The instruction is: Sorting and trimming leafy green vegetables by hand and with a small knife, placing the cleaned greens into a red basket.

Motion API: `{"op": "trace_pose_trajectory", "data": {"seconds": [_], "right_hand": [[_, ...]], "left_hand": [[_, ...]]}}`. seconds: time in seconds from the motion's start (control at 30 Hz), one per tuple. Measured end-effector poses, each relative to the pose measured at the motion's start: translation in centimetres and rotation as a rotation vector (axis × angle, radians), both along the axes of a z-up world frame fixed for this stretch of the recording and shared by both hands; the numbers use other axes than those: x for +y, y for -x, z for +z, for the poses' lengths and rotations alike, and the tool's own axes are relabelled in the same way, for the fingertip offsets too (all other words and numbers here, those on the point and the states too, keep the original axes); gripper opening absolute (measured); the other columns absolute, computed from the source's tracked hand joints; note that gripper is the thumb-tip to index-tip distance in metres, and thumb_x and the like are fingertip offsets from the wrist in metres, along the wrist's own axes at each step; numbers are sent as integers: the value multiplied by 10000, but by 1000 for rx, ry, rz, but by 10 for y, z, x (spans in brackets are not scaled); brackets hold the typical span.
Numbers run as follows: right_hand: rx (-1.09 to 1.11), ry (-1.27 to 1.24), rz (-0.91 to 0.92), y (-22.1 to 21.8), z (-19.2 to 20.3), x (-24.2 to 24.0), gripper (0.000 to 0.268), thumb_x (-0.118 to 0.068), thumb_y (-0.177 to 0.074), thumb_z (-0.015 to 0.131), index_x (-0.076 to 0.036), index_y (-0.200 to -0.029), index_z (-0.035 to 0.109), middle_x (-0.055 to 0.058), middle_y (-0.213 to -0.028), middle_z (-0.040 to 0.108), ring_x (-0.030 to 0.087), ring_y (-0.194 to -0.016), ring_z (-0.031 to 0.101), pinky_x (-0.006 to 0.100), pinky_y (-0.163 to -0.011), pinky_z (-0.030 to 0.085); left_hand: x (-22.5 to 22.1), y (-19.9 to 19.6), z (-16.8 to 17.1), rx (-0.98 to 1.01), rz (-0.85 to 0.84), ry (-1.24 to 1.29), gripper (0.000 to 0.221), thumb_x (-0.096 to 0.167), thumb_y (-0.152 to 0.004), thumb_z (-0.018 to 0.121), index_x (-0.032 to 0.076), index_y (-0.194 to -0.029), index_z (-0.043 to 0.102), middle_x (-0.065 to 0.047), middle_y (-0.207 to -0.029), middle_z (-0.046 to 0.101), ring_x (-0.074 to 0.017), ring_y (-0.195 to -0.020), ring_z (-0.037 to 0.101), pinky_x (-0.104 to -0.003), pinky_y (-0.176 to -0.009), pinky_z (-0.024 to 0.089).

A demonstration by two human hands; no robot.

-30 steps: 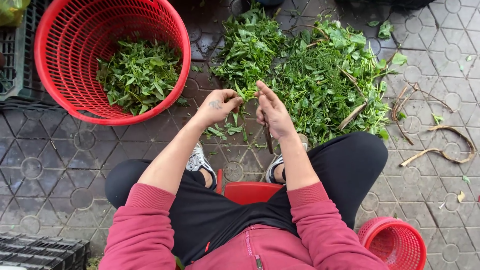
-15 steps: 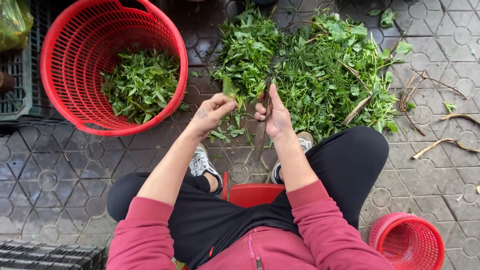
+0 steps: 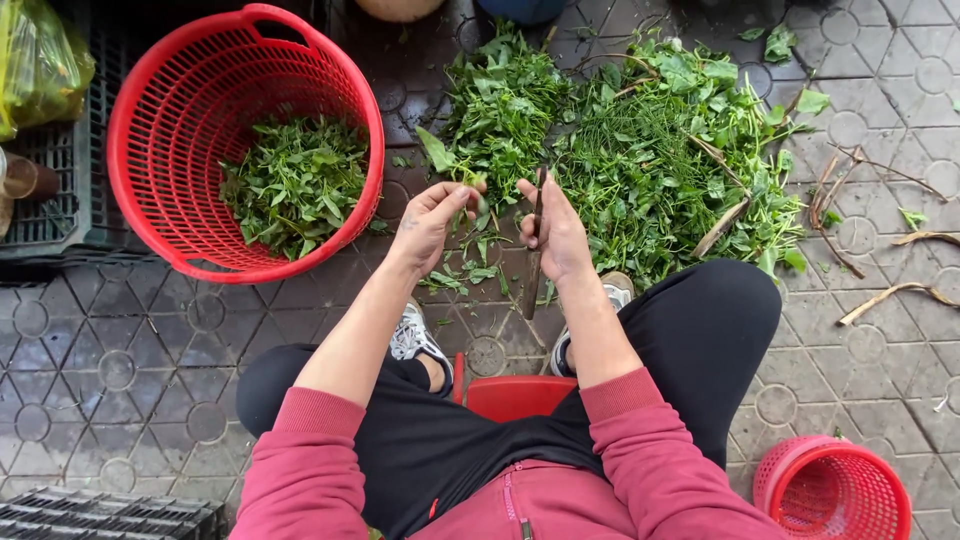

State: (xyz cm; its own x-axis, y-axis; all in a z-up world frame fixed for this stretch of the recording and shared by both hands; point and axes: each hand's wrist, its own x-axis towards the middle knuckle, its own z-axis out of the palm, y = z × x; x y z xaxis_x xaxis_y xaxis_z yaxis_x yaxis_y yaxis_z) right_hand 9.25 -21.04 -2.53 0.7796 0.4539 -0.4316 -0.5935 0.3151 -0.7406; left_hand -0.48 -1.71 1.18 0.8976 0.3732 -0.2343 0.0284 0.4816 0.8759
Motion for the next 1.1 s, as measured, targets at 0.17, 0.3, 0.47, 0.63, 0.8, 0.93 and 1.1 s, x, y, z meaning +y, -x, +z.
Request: {"op": "trace_pose_trajectory", "data": {"seconds": [0.17, 0.3, 0.47, 0.63, 0.8, 0.93, 1.1], "right_hand": [[-220, -116, 144, 12, 7, 7, 487, -357, -1157, 656, -190, -1609, 589, 87, -1530, 706, 96, -624, 658, 208, -477, 452], [-373, -96, 183, 17, -4, 9, 516, -221, -1148, 698, -139, -1637, 555, 103, -1547, 670, 94, -609, 642, 211, -463, 462], [-412, -103, 197, 24, -2, 21, 516, -167, -1124, 742, -121, -1614, 587, 94, -1511, 664, 99, -601, 644, 232, -460, 478], [-390, -17, 87, 32, -41, 28, 427, -155, -1092, 779, -87, -1507, 704, 67, -1237, 766, 84, -521, 587, 247, -449, 469], [-181, -152, 79, 29, -19, 30, 384, -273, -1157, 675, -150, -1520, 701, 124, -1029, 714, 116, -519, 488, 255, -477, 420], [-246, -154, 144, 28, -40, 27, 426, -224, -1168, 649, -117, -1580, 638, 138, -981, 783, 97, -526, 501, 248, -484, 440], [-350, -157, 207, 23, -35, 25, 472, -169, -1144, 681, -100, -1603, 595, 127, -1264, 762, 80, -549, 543, 234, -459, 451]], "left_hand": [[-2, -3, -17, 99, 38, -92, 150, 187, -1053, 788, 43, -1040, 828, -75, -939, 820, -113, -876, 801, -229, -792, 643], [-4, 11, -9, 241, -23, -607, 138, 297, -1025, 824, 173, -987, 872, 1, -846, 794, -81, -826, 717, -272, -721, 568], [-8, 22, 14, 246, -85, -964, 147, 344, -1035, 809, 237, -951, 866, -4, -836, 794, -196, -836, 775, -333, -750, 591], [-11, 27, 29, 224, -76, -851, 174, 289, -1037, 781, 176, -935, 863, -26, -750, 758, -129, -717, 739, -312, -702, 582], [-11, 22, 14, 219, -27, -614, 180, 285, -1040, 766, 165, -961, 874, 1, -782, 787, -25, -797, 635, -253, -683, 551], [-5, 22, 5, 253, -6, -720, 197, 311, -1042, 758, 173, -968, 878, -79, -841, 819, -115, -842, 721, -354, -724, 575], [-9, 21, 17, 279, 0, -782, 194, 312, -1036, 752, 186, -961, 879, -100, -852, 822, -204, -869, 785, -386, -744, 585]]}}
